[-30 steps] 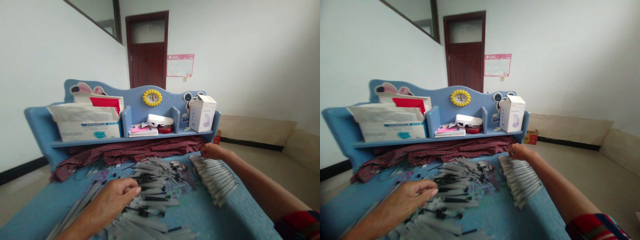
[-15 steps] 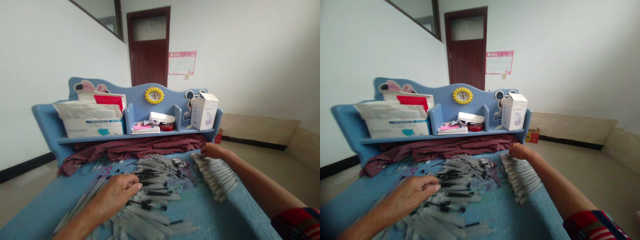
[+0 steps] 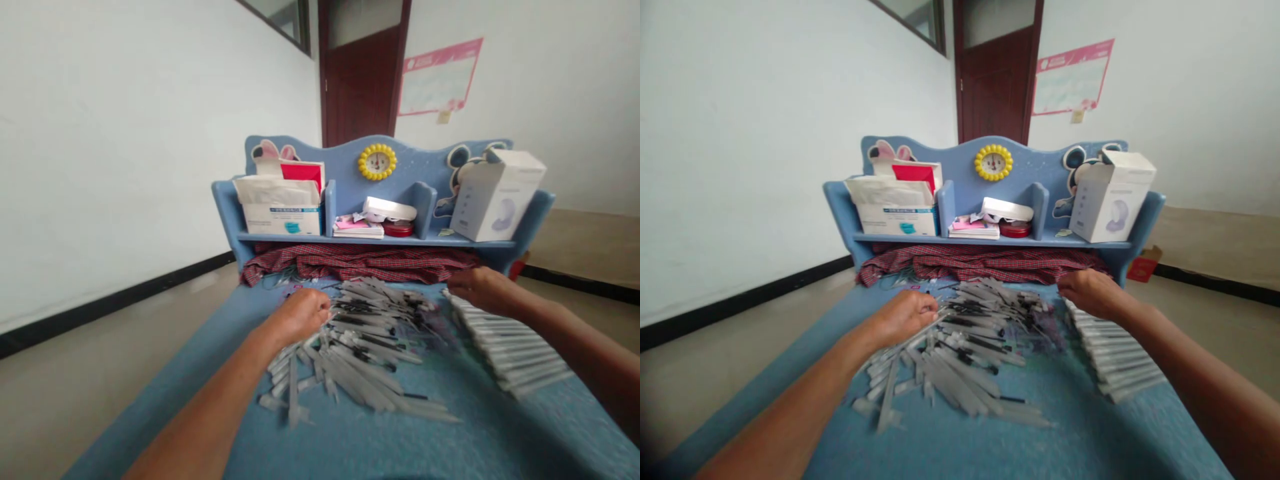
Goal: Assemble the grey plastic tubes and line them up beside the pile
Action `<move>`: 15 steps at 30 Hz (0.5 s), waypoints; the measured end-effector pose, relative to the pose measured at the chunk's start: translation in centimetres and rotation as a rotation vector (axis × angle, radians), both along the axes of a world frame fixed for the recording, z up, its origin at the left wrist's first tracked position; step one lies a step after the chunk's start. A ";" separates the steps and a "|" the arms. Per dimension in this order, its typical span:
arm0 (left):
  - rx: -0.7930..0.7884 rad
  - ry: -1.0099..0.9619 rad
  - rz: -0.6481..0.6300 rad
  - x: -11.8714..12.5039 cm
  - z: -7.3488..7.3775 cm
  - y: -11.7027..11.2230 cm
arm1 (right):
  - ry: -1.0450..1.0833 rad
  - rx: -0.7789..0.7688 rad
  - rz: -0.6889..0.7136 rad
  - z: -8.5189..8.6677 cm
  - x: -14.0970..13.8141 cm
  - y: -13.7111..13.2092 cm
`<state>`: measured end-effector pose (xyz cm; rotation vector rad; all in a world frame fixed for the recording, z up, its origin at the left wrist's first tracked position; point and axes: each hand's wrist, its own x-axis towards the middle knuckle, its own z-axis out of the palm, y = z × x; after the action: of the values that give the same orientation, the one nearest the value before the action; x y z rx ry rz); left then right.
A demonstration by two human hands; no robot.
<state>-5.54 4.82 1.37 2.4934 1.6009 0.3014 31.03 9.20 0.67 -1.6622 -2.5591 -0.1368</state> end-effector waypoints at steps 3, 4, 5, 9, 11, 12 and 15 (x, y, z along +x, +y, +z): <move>-0.010 0.020 0.004 -0.4 -0.2 0.1 | 0.094 0.015 0.162 0.7 -3.8 -2.6; -0.011 0.024 0.001 -0.5 -0.3 0.2 | 0.115 0.005 0.208 0.9 -5.1 -3.5; -0.011 0.026 -0.004 -0.5 -0.3 0.2 | 0.129 -0.013 0.250 1.1 -6.3 -4.3; -0.011 0.022 -0.034 0.0 -0.5 0.1 | 0.116 -0.120 0.343 1.3 -9.7 -6.6; -0.013 0.018 -0.051 0.4 -0.4 -0.1 | 0.058 -0.167 0.329 1.1 -10.6 -7.0; -0.012 0.014 -0.060 0.6 -0.4 -0.3 | 0.020 -0.180 0.310 0.9 -10.9 -7.1; -0.002 0.001 -0.088 1.2 -0.4 -0.8 | -0.107 -0.198 0.242 0.4 -11.4 -7.3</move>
<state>-4.32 4.05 0.98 2.5534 1.4860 0.2866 19.60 1.93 1.05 -1.4197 -2.9139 0.0470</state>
